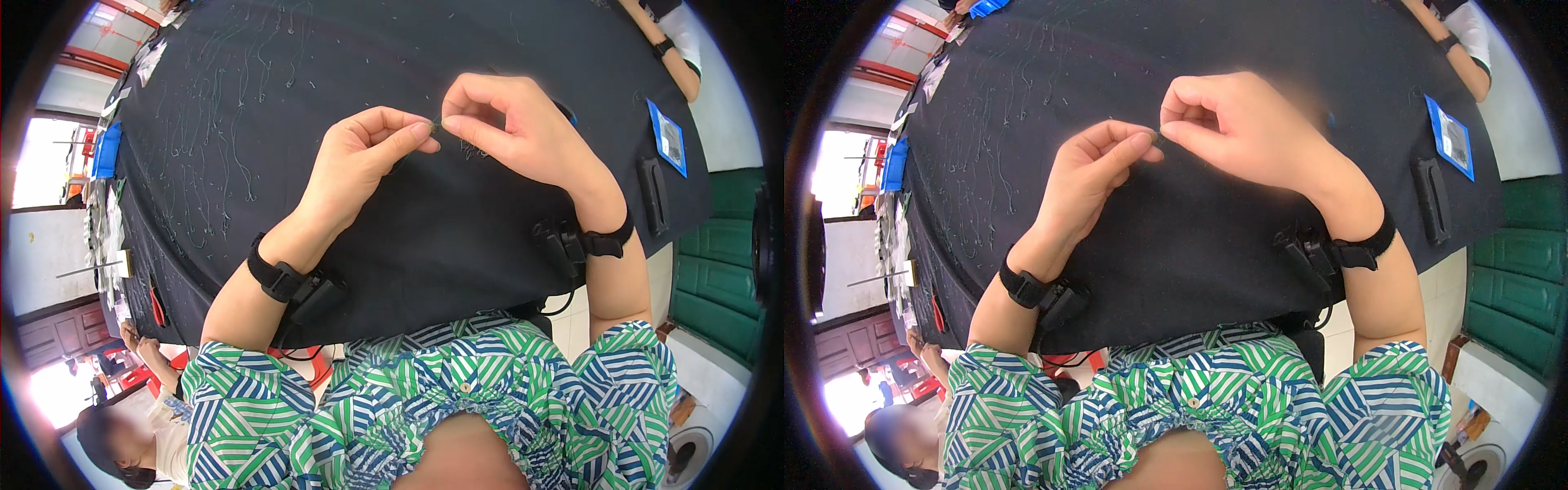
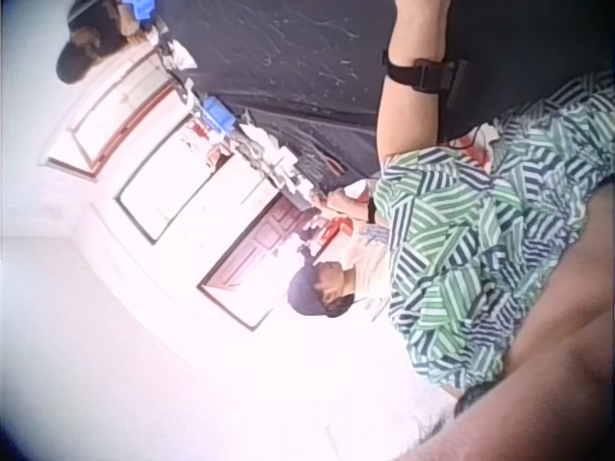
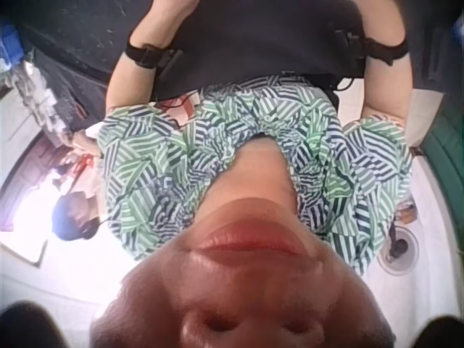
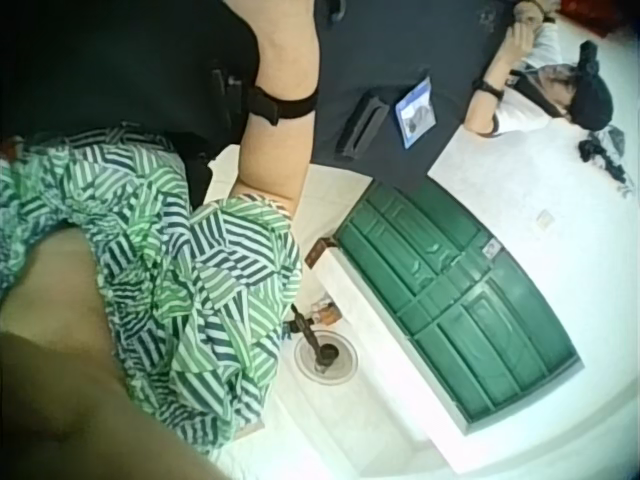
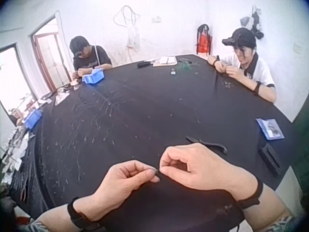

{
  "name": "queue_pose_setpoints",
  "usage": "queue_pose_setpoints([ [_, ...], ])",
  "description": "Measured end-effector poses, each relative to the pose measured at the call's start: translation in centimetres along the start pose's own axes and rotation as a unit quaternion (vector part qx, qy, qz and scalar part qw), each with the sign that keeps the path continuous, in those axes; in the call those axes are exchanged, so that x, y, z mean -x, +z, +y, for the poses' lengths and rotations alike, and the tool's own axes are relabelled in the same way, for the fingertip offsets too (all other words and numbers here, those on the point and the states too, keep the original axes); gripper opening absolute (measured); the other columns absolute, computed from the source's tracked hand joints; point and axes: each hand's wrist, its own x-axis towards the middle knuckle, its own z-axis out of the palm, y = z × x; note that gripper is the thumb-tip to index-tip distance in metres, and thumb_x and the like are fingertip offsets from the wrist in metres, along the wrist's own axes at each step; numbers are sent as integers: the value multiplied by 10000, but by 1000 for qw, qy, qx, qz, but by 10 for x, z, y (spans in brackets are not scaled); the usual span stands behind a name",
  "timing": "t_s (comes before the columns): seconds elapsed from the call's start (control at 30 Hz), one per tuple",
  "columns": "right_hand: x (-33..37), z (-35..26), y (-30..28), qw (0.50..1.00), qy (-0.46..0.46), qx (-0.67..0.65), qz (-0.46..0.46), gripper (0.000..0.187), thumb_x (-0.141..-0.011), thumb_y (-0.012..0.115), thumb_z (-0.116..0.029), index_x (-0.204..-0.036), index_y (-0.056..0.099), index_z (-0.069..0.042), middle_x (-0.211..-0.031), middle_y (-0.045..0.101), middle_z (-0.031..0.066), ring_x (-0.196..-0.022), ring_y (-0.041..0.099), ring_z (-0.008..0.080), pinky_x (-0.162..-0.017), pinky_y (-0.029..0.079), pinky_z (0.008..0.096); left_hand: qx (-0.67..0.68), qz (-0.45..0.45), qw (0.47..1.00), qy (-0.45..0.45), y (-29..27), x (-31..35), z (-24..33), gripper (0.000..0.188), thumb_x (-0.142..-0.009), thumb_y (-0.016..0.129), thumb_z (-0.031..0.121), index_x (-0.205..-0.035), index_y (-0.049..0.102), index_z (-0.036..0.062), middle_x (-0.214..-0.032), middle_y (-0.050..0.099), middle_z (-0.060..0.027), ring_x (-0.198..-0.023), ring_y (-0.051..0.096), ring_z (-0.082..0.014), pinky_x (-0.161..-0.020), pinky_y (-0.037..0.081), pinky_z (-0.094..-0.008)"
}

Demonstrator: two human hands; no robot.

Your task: The person assembles small fishing tackle components by hand. They pick up a small metal piece and thread it onto a length of fishing line, then use small pliers to secure the component or trim the line.

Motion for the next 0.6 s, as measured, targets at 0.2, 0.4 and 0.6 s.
queue_pose_setpoints([
  [0.2, 0, -4, -3, 999, 30, 8, -31, 85, -881, 604, -76, -859, 576, 1, -711, 566, 23, -657, 542, 86, -623, 436, 239, 1, -3, 1000, -2, 0, 1, 0, 234, -931, 659, 215, -1058, 661, 18, -874, 700, -50, -626, 442, -7, -569, 343, -148],
  [0.4, 1, 1, -1, 1000, 18, 4, -21, 102, -874, 613, -106, -857, 589, -8, -672, 566, 49, -609, 533, 115, -584, 425, 261, -10, -8, 1000, -1, 0, 0, -1, 236, -933, 658, 220, -1059, 659, 20, -873, 699, -45, -620, 436, -3, -559, 336, -146],
  [0.6, 0, 1, -2, 999, 11, 22, -38, 94, -866, 616, -101, -863, 590, -11, -684, 566, 47, -599, 525, 120, -567, 419, 263, -17, -15, 1000, 6, -2, 0, -2, 205, -933, 653, 220, -1027, 652, 38, -859, 691, -33, -612, 419, -2, -551, 327, -150],
])
